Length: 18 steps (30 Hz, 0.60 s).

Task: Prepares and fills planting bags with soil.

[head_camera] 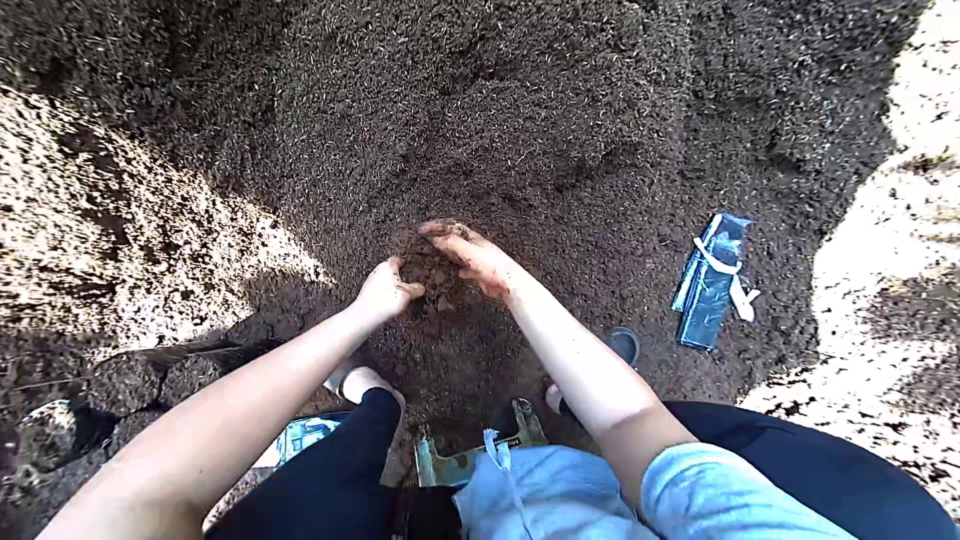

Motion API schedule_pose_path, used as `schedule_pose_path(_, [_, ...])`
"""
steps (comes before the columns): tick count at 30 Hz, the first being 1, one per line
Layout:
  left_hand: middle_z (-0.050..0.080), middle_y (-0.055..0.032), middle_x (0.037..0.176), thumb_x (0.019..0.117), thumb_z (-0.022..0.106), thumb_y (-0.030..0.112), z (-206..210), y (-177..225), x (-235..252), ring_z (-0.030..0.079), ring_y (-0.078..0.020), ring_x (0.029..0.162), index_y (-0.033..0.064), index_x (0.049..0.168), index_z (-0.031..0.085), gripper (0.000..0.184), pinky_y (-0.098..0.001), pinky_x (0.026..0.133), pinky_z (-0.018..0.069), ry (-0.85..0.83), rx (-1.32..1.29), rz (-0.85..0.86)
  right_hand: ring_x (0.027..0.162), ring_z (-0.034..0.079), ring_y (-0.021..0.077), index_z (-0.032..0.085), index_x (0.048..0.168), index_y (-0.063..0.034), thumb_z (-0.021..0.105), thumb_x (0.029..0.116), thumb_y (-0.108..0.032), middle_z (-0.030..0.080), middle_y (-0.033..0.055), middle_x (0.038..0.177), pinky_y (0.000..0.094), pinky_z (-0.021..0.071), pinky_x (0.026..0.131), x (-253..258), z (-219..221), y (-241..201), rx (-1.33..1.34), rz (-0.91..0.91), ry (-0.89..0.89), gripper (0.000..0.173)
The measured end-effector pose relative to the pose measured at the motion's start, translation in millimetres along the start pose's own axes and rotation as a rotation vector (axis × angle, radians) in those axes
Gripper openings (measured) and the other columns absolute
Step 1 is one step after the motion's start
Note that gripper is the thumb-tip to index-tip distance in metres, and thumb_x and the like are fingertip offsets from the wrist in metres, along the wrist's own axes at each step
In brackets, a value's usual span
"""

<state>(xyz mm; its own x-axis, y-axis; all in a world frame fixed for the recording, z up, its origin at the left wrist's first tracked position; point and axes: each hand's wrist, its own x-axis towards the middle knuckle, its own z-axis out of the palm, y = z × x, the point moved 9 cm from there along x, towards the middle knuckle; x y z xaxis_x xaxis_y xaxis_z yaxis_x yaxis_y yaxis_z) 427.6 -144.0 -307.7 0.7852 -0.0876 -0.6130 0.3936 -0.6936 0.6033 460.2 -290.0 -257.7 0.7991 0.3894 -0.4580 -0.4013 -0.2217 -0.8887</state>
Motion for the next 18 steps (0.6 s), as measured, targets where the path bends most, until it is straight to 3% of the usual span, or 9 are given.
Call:
schedule_pose_path(2, [0.058,-0.0296,0.138,0.0955,0.074,0.019,-2,-1,4,0.056,-0.0431,0.131,-0.0037,0.143,0.051,0.057,-0.0631,0.111,0.0413,0.004,-0.003,0.024,0.133,0.055,0.0287,0.058,0.141,-0.0137,0.057,0.1034,-0.042,0.05,0.0122,0.152,0.053,0.0493,0.104,10,-19,0,-0.421,-0.037,0.163,0.047])
schedule_pose_path(4, [0.057,-0.0275,0.142,0.0977,0.071,0.015,2,1,6,0.057,-0.0401,0.131,-0.0005,0.147,0.049,0.056,-0.0598,0.111,0.0425,-0.014,-0.071,0.018,0.127,0.058,0.0396,0.053,0.144,-0.0081,0.056,0.0993,-0.058,0.045,0.0222,0.152,0.0618,0.0505,0.098,24,-30,23,-0.785,0.101,0.204,0.067])
schedule_pose_path(6, [0.062,-0.027,0.131,0.0988,0.068,0.012,9,3,6,0.064,-0.0374,0.114,0.0001,0.144,0.052,0.049,-0.0559,0.099,0.0502,-0.006,-0.139,0.002,0.13,0.057,0.0405,0.059,0.139,-0.0065,0.048,0.1065,-0.044,0.055,0.0227,0.144,0.0659,0.0465,0.101,34,-23,47,-0.945,0.196,0.037,0.051])
schedule_pose_path(7, [0.061,-0.027,0.132,0.0987,0.067,0.01,10,7,2,0.064,-0.0372,0.112,0.0005,0.145,0.051,0.05,-0.0554,0.098,0.0506,0.008,-0.166,-0.006,0.13,0.057,0.039,0.062,0.136,-0.0087,0.045,0.108,-0.034,0.06,0.0196,0.141,0.066,0.046,0.1,33,-19,49,-0.996,0.183,-0.025,0.042])
schedule_pose_path(9, [0.056,-0.0269,0.142,0.098,0.066,0.008,6,23,-12,0.061,-0.039,0.124,0.0023,0.152,0.045,0.058,-0.0581,0.104,0.0481,0.054,-0.142,0.009,0.129,0.059,0.0363,0.066,0.133,-0.0132,0.043,0.1076,-0.028,0.063,0.0143,0.138,0.0646,0.0472,0.099,18,-19,31,-1.077,0.098,-0.037,0.037])
schedule_pose_path(12, [0.056,-0.0208,0.147,0.097,0.065,0.005,-2,54,-43,0.056,-0.0329,0.135,0.0063,0.153,0.046,0.059,-0.0557,0.112,0.0426,0.16,-0.135,0.133,0.128,0.06,0.0326,0.068,0.128,-0.0124,0.043,0.1081,-0.029,0.064,0.0115,0.137,0.0623,0.0477,0.099,-23,-34,-4,-1.07,-0.022,0.019,0.036])
schedule_pose_path(14, [0.057,-0.0157,0.148,0.093,0.063,0.004,8,67,-54,0.06,-0.0292,0.129,0.0111,0.155,0.045,0.065,-0.0543,0.105,0.0475,0.231,-0.179,0.193,0.121,0.063,0.032,0.07,0.116,-0.0082,0.047,0.1064,-0.03,0.068,0.013,0.127,0.0599,0.0487,0.096,-41,-51,-10,-0.972,-0.095,0.063,0.033])
schedule_pose_path(16, [0.045,-0.0103,0.161,0.0944,0.062,0.003,32,69,-40,0.055,-0.0325,0.137,0.0144,0.161,0.037,0.072,-0.0611,0.108,0.0452,0.222,-0.092,0.227,0.107,0.065,0.0327,0.068,0.107,-0.0029,0.052,0.1047,-0.032,0.068,0.0168,0.111,0.0583,0.0488,0.091,-38,-75,14,-0.75,-0.115,0.053,0.033])
schedule_pose_path(18, [0.035,-0.0059,0.168,0.0952,0.063,0.003,51,61,-16,0.049,-0.0342,0.143,0.0151,0.162,0.034,0.074,-0.0662,0.112,0.0405,0.19,0.031,0.208,0.111,0.065,0.0345,0.063,0.124,0.0031,0.049,0.1079,-0.041,0.067,0.0228,0.12,0.0553,0.0501,0.099,-30,-106,77,-0.407,0.084,0.067,0.049])
